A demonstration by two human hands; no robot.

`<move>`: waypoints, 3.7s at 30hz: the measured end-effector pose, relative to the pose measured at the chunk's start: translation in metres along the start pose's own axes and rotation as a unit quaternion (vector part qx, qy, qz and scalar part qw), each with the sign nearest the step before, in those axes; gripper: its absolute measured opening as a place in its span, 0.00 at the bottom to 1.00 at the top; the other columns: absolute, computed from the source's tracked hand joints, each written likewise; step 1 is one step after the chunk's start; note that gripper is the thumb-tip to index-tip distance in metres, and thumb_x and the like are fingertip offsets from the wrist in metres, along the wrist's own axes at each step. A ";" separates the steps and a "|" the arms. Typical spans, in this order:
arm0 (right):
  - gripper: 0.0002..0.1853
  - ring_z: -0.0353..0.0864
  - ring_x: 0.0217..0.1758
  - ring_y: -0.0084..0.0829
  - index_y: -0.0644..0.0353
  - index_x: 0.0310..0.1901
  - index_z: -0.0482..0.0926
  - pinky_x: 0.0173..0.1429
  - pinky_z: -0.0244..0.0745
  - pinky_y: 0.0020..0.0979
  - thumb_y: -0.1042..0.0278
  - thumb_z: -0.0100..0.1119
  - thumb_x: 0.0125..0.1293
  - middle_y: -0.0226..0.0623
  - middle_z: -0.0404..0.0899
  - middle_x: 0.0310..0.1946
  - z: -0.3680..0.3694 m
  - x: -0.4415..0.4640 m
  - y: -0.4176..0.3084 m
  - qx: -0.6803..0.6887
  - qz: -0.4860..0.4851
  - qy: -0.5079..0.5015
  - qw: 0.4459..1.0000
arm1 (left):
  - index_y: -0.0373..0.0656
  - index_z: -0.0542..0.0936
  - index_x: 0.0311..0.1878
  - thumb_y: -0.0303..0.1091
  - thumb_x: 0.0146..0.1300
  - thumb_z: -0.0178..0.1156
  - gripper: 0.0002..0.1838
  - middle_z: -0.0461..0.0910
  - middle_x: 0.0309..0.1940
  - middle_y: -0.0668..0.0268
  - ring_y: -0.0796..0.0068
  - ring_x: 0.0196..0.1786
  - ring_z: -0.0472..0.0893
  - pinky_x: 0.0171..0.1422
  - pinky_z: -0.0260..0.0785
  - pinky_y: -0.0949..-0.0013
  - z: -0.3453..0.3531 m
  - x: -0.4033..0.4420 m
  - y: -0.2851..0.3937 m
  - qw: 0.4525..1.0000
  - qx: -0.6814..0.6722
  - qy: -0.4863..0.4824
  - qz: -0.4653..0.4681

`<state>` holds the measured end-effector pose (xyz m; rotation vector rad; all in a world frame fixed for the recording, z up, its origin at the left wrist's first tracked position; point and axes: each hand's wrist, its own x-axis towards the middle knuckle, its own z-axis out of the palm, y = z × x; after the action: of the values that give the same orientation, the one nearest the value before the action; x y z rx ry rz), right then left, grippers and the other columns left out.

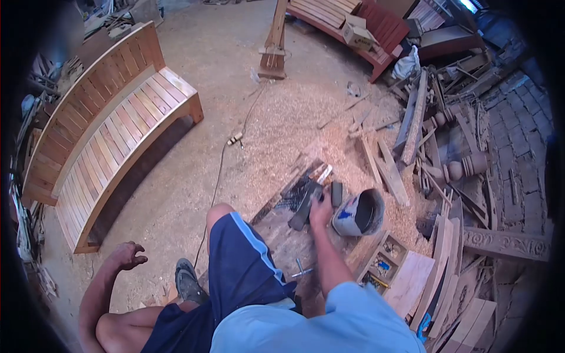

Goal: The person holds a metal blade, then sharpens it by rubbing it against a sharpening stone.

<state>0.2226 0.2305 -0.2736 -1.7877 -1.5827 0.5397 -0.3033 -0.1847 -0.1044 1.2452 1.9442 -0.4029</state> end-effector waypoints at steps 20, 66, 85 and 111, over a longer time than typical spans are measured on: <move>0.29 0.81 0.56 0.54 0.55 0.67 0.79 0.62 0.75 0.49 0.59 0.71 0.65 0.52 0.82 0.50 0.008 -0.002 -0.013 -0.049 0.010 0.026 0.998 | 0.43 0.83 0.61 0.56 0.65 0.66 0.30 0.82 0.58 0.45 0.44 0.63 0.80 0.69 0.72 0.50 -0.006 -0.002 0.014 1.000 -0.006 -0.008 0.010; 0.29 0.83 0.56 0.50 0.55 0.65 0.79 0.61 0.75 0.48 0.59 0.74 0.62 0.50 0.85 0.50 -0.006 0.014 -0.015 -0.034 0.058 -0.029 0.997 | 0.47 0.83 0.63 0.62 0.66 0.62 0.32 0.83 0.58 0.47 0.46 0.63 0.80 0.68 0.72 0.49 0.027 0.019 -0.029 1.000 -0.014 0.015 -0.001; 0.27 0.83 0.57 0.53 0.56 0.63 0.78 0.62 0.76 0.46 0.58 0.71 0.65 0.51 0.83 0.55 -0.017 -0.021 -0.009 -0.024 0.005 -0.051 0.998 | 0.51 0.82 0.65 0.69 0.66 0.58 0.36 0.83 0.60 0.49 0.46 0.64 0.81 0.68 0.72 0.49 0.021 0.021 -0.027 1.000 0.005 0.021 -0.008; 0.28 0.82 0.59 0.53 0.51 0.66 0.77 0.61 0.76 0.52 0.56 0.71 0.66 0.48 0.82 0.54 -0.011 0.028 -0.039 -0.080 0.106 0.011 0.991 | 0.48 0.82 0.65 0.69 0.67 0.56 0.37 0.83 0.60 0.50 0.47 0.64 0.81 0.69 0.72 0.48 0.039 0.027 -0.045 0.996 0.061 -0.058 0.013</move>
<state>0.2077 0.2567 -0.2345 -2.0909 -1.4643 0.5006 -0.3313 -0.2129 -0.1562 1.2939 1.8251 -0.5761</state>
